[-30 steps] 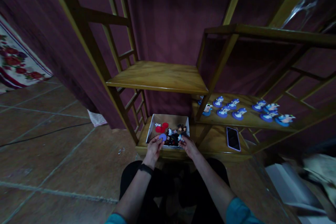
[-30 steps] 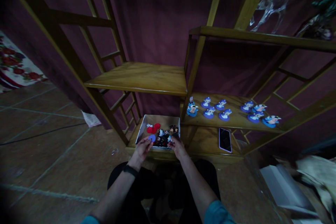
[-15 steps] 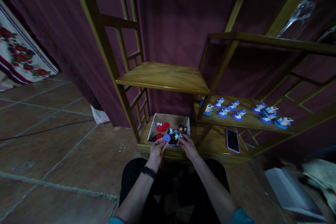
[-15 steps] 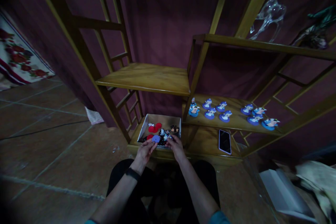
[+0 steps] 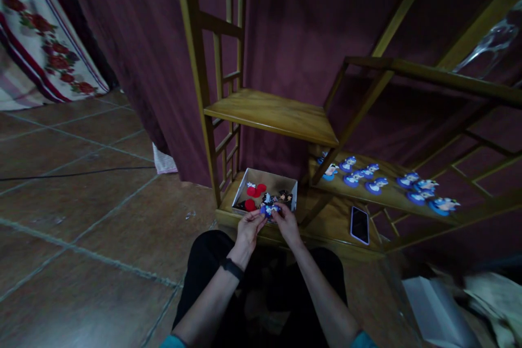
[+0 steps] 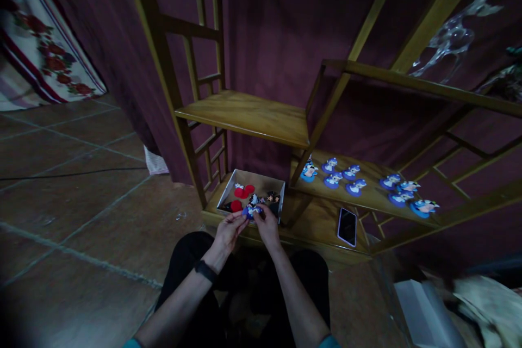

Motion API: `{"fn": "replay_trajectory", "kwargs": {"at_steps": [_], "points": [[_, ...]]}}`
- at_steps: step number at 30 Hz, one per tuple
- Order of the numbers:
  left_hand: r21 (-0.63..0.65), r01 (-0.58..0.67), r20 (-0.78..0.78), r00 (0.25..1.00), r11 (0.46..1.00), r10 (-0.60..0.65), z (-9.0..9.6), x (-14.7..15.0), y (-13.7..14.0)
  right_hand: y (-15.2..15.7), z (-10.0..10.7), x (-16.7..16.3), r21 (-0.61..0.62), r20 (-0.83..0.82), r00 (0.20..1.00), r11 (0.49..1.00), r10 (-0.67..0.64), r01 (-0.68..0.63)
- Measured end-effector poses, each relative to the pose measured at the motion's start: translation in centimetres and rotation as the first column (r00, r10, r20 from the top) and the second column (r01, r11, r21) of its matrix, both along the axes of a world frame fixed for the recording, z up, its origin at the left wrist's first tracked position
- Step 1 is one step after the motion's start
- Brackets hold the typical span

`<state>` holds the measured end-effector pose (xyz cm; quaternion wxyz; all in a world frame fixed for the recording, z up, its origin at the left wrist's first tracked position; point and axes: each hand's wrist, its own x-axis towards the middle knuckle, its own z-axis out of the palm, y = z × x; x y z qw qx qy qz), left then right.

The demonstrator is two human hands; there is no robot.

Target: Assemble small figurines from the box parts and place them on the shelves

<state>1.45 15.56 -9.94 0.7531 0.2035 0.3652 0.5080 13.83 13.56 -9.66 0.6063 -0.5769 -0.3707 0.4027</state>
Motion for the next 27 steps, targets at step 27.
{"fn": "replay_trajectory", "kwargs": {"at_steps": [27], "points": [[-0.010, 0.043, 0.071, 0.997, 0.999, -0.042, 1.3, -0.9, -1.8, -1.8, 3.7, 0.2, 0.045, 0.259, 0.963, 0.994, 0.081, -0.096]]}}
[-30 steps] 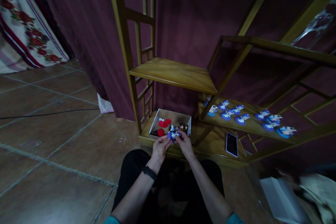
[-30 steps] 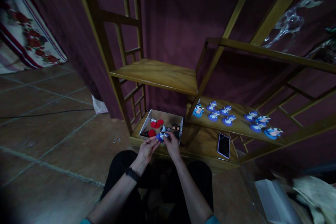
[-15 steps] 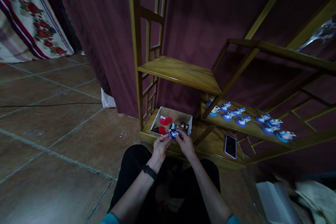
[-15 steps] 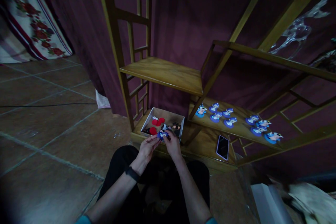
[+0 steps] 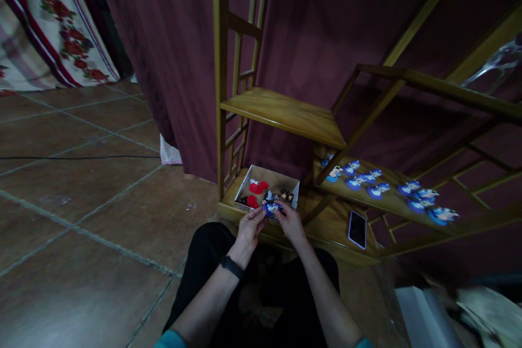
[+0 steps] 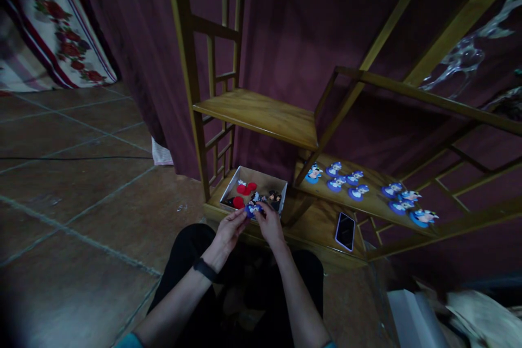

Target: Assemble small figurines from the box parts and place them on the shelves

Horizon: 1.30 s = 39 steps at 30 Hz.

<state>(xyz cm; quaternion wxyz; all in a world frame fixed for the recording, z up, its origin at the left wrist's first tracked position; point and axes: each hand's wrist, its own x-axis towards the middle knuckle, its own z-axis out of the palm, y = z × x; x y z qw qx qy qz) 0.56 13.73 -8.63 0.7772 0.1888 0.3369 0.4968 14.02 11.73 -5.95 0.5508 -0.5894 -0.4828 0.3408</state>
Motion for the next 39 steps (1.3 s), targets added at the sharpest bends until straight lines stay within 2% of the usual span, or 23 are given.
{"fn": "replay_trajectory", "kwargs": {"at_steps": [5, 10, 18, 23, 29, 34, 39], "points": [[-0.003, 0.024, 0.042, 0.999, 1.000, -0.024, 0.1, -0.3, -0.2, 0.0, 0.1, 0.1, -0.004, 0.045, 0.998, 0.999, 0.049, -0.048], [0.004, -0.005, 0.002, 1.000, 1.000, 0.005, 0.8, -0.4, -0.6, -0.2, -0.4, -0.1, -0.017, -0.057, 0.997, 0.999, 0.051, -0.052], [0.039, -0.116, -0.113, 0.986, 0.992, 0.120, 1.6, 0.1, -1.0, -0.8, -0.6, -1.2, -0.067, -0.223, 0.973, 0.997, -0.050, 0.036], [0.011, -0.114, -0.113, 0.987, 0.993, 0.114, 2.0, -0.2, -1.1, -1.0, -0.6, -0.9, -0.054, -0.151, 0.988, 0.997, 0.042, -0.050], [0.000, -0.074, -0.153, 0.986, 0.997, 0.073, 2.3, -1.1, -1.4, -1.0, -0.2, -0.1, -0.020, 0.046, 0.983, 0.984, 0.176, -0.175], [0.078, -0.026, -0.203, 0.978, 0.997, 0.041, 2.1, -1.6, -1.3, -1.5, 0.5, -0.3, 0.032, 0.097, 0.977, 0.981, 0.189, -0.192], [0.242, -0.047, -0.345, 0.929, 0.969, 0.131, 2.0, -1.7, -1.2, -1.6, 0.0, -1.7, 0.039, -0.097, 0.994, 0.998, 0.047, -0.044]]}}
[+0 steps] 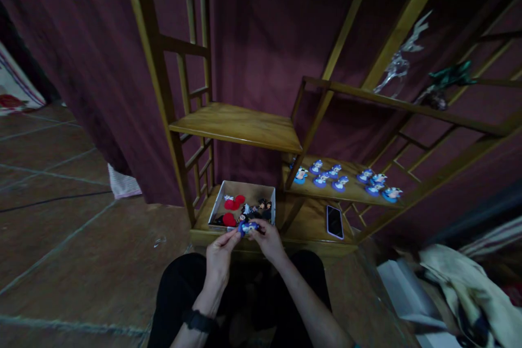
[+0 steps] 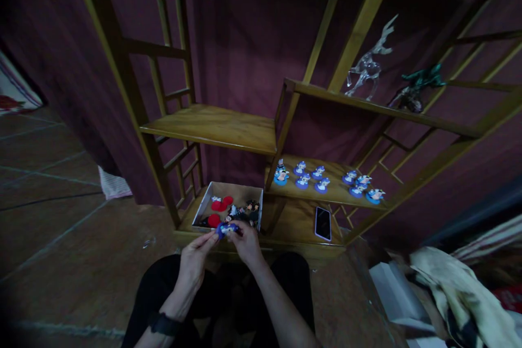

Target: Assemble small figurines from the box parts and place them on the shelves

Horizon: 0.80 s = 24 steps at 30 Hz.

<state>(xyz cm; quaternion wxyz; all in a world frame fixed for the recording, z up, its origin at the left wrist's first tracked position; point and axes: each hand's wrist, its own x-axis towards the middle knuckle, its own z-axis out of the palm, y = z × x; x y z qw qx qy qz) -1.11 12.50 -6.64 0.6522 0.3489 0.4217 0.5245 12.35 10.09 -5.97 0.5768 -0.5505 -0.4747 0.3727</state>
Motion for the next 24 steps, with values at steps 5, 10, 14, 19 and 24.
{"fn": "replay_trajectory", "kwargs": {"at_steps": [5, 10, 14, 19, 24], "points": [[0.074, -0.078, -0.082, 0.993, 0.994, 0.084, 0.2, 0.2, -0.3, 0.1, -0.5, -1.0, -0.032, -0.176, 0.981, 0.997, -0.079, 0.075], [-0.010, -0.055, 0.012, 0.998, 0.998, 0.055, 1.2, 0.2, -0.7, -0.4, 0.3, -0.4, -0.015, -0.096, 0.995, 1.000, 0.019, -0.021], [-0.119, -0.010, 0.141, 0.990, 0.993, 0.027, 2.1, 0.0, -0.9, -0.7, 1.3, 0.2, -0.003, 0.097, 0.993, 0.998, 0.066, -0.066], [-0.186, 0.040, 0.225, 0.974, 0.982, 0.003, 2.4, -0.7, -0.9, -1.0, 2.7, 0.0, 0.017, 0.303, 0.948, 0.994, 0.101, -0.111], [-0.251, 0.080, 0.257, 0.966, 0.965, -0.013, 2.3, -1.5, -0.9, -1.3, 4.2, -0.3, 0.051, 0.544, 0.831, 0.984, 0.117, -0.172]]}}
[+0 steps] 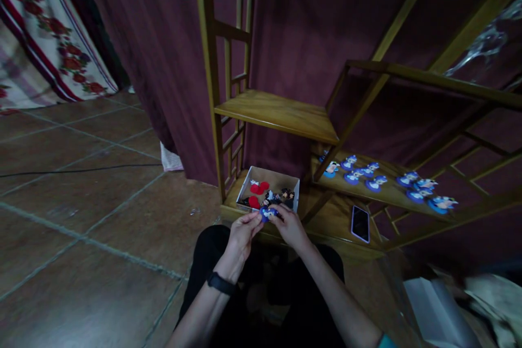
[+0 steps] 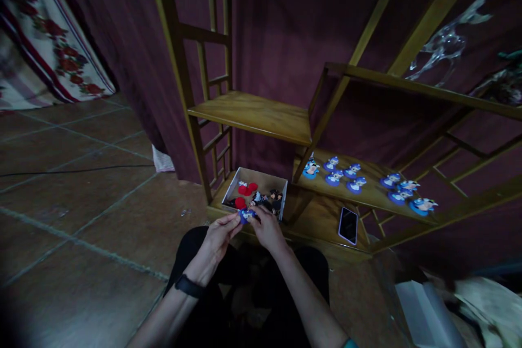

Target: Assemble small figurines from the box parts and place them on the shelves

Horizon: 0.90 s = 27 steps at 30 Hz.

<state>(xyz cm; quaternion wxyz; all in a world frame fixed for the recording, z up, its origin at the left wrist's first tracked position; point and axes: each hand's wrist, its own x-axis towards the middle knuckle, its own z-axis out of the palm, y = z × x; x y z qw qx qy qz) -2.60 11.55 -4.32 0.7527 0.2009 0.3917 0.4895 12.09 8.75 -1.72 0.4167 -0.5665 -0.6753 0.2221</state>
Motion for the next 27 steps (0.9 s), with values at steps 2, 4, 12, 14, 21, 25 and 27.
{"fn": "replay_trajectory", "kwargs": {"at_steps": [2, 4, 12, 14, 21, 25, 27], "points": [[-0.012, 0.000, 0.007, 1.000, 1.000, 0.000, 0.0, -0.1, 0.0, 0.2, 0.3, -0.1, 0.004, 0.037, 0.999, 1.000, 0.012, -0.012], [-0.007, -0.011, 0.028, 1.000, 1.000, 0.012, 0.1, -0.1, 0.1, 0.5, 0.1, -0.2, 0.006, 0.022, 1.000, 1.000, 0.003, -0.004], [0.016, -0.021, 0.017, 1.000, 1.000, 0.021, 0.4, -0.3, -0.7, 0.8, -3.1, -1.3, -0.042, -0.257, 0.959, 0.993, -0.120, 0.113], [0.004, -0.030, 0.017, 0.999, 1.000, 0.030, 0.4, -0.5, -1.0, 0.6, -2.9, -1.5, -0.017, -0.197, 0.974, 0.994, -0.113, 0.112], [-0.050, -0.014, 0.043, 0.999, 0.999, 0.016, 1.1, -1.1, -2.1, -0.2, -0.7, -1.8, 0.029, 0.054, 0.996, 0.997, -0.073, 0.072], [-0.065, 0.001, 0.067, 0.998, 0.998, 0.003, 1.8, -1.6, -2.6, -0.8, 0.9, -1.9, 0.028, 0.124, 0.992, 1.000, -0.012, 0.008], [-0.062, 0.036, 0.091, 0.995, 0.997, -0.030, 2.3, -2.0, -2.6, -1.1, 2.0, -1.8, 0.035, 0.142, 0.990, 0.999, 0.025, -0.030]]}}
